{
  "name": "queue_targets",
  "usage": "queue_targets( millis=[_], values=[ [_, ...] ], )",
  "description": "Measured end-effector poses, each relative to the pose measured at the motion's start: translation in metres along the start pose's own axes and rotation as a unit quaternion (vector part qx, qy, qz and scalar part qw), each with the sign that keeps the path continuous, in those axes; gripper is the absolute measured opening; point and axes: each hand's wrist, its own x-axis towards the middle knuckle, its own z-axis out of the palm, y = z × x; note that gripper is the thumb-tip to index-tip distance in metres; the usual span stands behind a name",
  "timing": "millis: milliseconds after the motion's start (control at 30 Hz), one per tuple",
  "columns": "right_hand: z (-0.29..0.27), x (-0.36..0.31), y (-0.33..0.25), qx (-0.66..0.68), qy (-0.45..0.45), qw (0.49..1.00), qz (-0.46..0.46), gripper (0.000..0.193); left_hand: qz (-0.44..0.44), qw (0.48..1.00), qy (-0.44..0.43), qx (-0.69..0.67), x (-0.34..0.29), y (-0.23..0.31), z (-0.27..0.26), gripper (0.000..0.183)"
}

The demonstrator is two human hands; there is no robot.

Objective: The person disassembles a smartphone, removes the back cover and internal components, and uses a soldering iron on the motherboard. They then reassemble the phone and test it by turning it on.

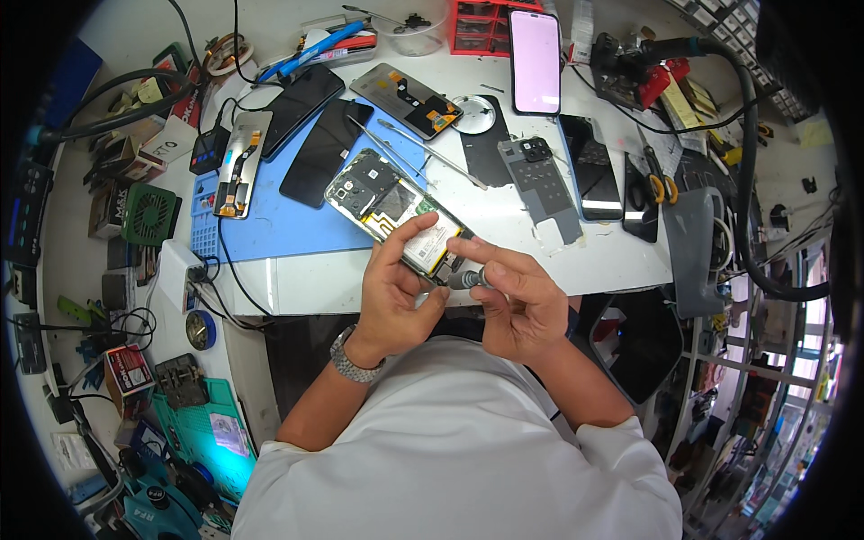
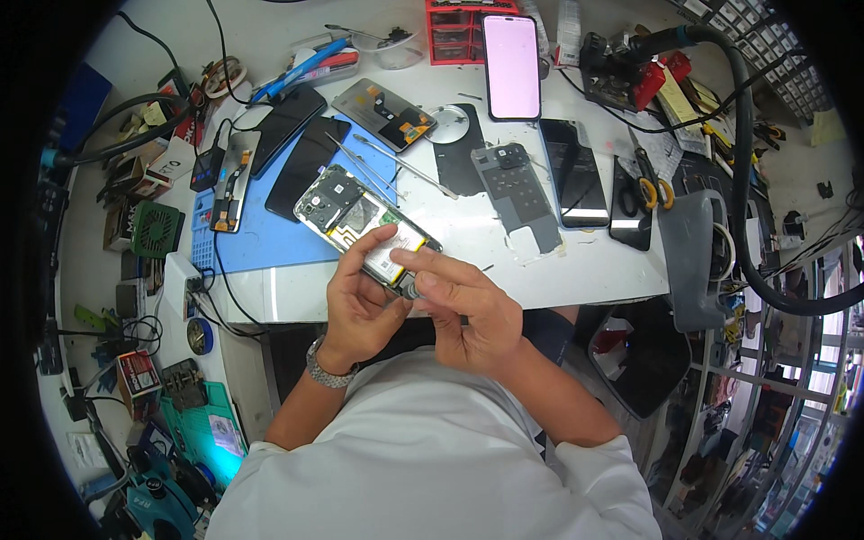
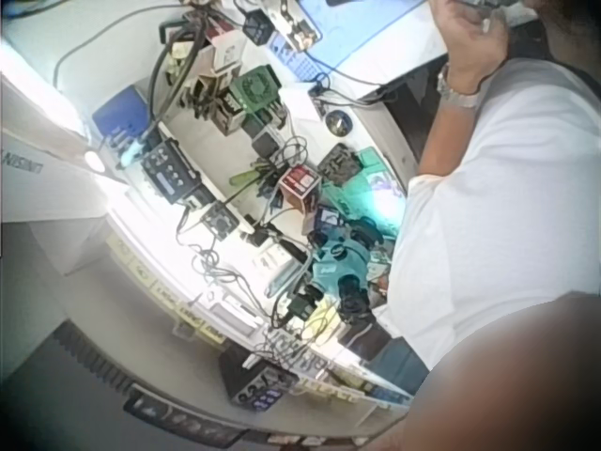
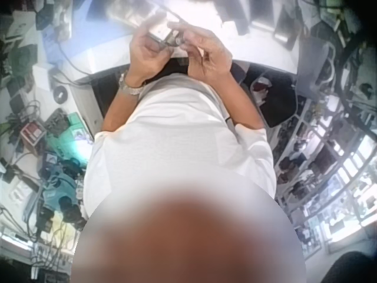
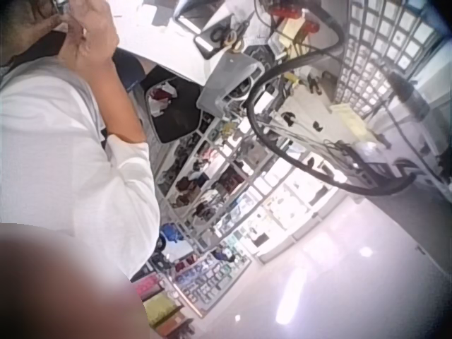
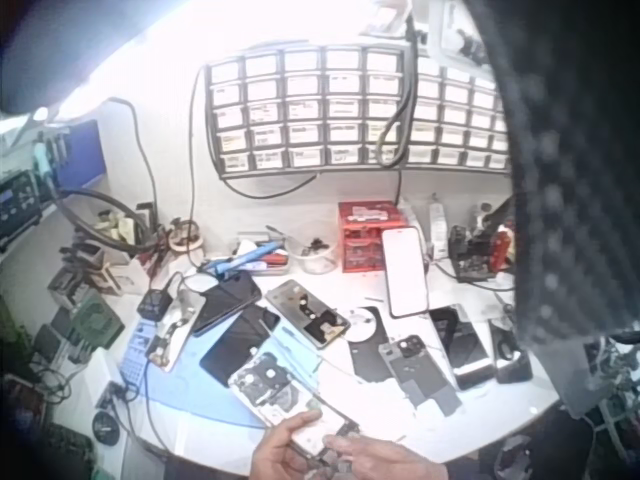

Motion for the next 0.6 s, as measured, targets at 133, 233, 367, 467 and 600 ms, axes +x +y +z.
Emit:
queue_targets(
  millis=[133, 233, 367, 467, 600],
  values=[
    [-0.009, 0.000, -0.010, -0.033, -0.009, 0.999, 0.000, 0.058, 0.006, 1.000, -0.007, 0.007, 0.001, -0.001, 0.000, 0.086],
    [-0.008, 0.012, -0.019, -0.104, -0.014, 0.994, 0.020, 0.057, 0.003, 1.000, -0.002, 0.022, 0.002, -0.004, -0.001, 0.086],
    [0.002, 0.003, -0.017, 0.009, 0.028, 0.998, 0.053, 0.060, 0.007, 1.000, -0.008, 0.005, 0.001, -0.003, -0.001, 0.085],
    [-0.006, 0.010, -0.024, -0.141, -0.011, 0.990, 0.027, 0.057, 0.017, 1.000, -0.013, -0.001, 0.003, -0.002, -0.001, 0.086],
    [0.002, 0.017, -0.025, -0.062, 0.018, 0.996, 0.055, 0.063, 0.015, 1.000, -0.008, -0.001, 0.003, -0.002, 0.000, 0.087]
  ],
)
